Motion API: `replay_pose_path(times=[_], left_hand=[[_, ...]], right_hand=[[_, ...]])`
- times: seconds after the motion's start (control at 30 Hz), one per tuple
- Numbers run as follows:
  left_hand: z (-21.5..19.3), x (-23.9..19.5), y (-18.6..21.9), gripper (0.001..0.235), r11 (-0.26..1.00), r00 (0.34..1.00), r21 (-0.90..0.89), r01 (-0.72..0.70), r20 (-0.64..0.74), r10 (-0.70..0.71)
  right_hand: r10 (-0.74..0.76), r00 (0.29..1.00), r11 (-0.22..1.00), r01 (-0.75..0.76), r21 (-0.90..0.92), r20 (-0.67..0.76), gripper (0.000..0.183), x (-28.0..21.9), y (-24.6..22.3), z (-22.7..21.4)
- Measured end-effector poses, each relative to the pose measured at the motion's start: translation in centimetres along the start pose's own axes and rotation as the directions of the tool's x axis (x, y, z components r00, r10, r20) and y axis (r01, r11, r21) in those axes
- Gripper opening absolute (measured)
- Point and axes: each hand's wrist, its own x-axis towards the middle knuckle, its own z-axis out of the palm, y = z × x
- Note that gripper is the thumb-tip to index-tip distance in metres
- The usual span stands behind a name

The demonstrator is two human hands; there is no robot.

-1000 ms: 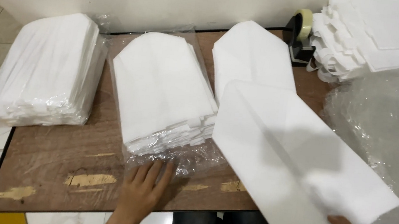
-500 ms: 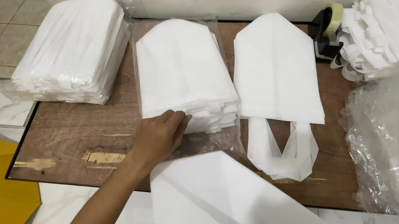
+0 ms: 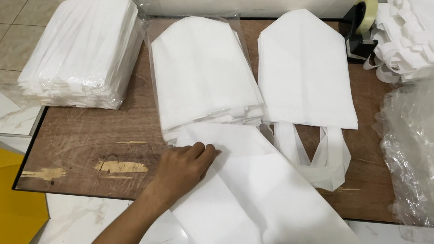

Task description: Packing stacks of white non-woven bags into clear plastic shipping bags on a work table.

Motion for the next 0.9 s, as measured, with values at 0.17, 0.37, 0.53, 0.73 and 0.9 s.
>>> replay_pose_path(times=[0.17,0.37,0.53,0.73,0.9], left_hand=[[-0.1,0.2,0.3,0.012,0.999,0.999,-0.028,0.032,0.009,-0.032],[0.1,-0.3,0.1,0.012,0.998,0.998,-0.032,0.063,0.004,-0.062],[-0.8,-0.1,-0.1,0.009,0.998,0.998,0.013,0.059,0.03,-0.06],[0.4,-0.3,-0.1,0.015,0.994,0.999,0.108,-0.006,-0.046,0.011],[1.4,-0.8,0.2,0.025,0.989,0.989,0.136,-0.062,-0.125,0.079]], right_hand=[[0.055,0.93,0.983,0.013,0.182,-0.365,0.044,-13.2,-16.7,24.0],[0.046,0.941,0.951,0.063,0.304,-0.336,0.04,-14.6,-17.5,26.8],[0.037,0.953,0.904,0.097,0.417,-0.301,0.038,-15.3,-17.7,28.2],[0.001,0.966,0.825,0.146,0.546,-0.26,0.042,-14.9,-17.6,29.4],[-0.929,0.331,0.345,0.937,-0.063,-0.169,0.028,-12.1,-16.6,32.8]])
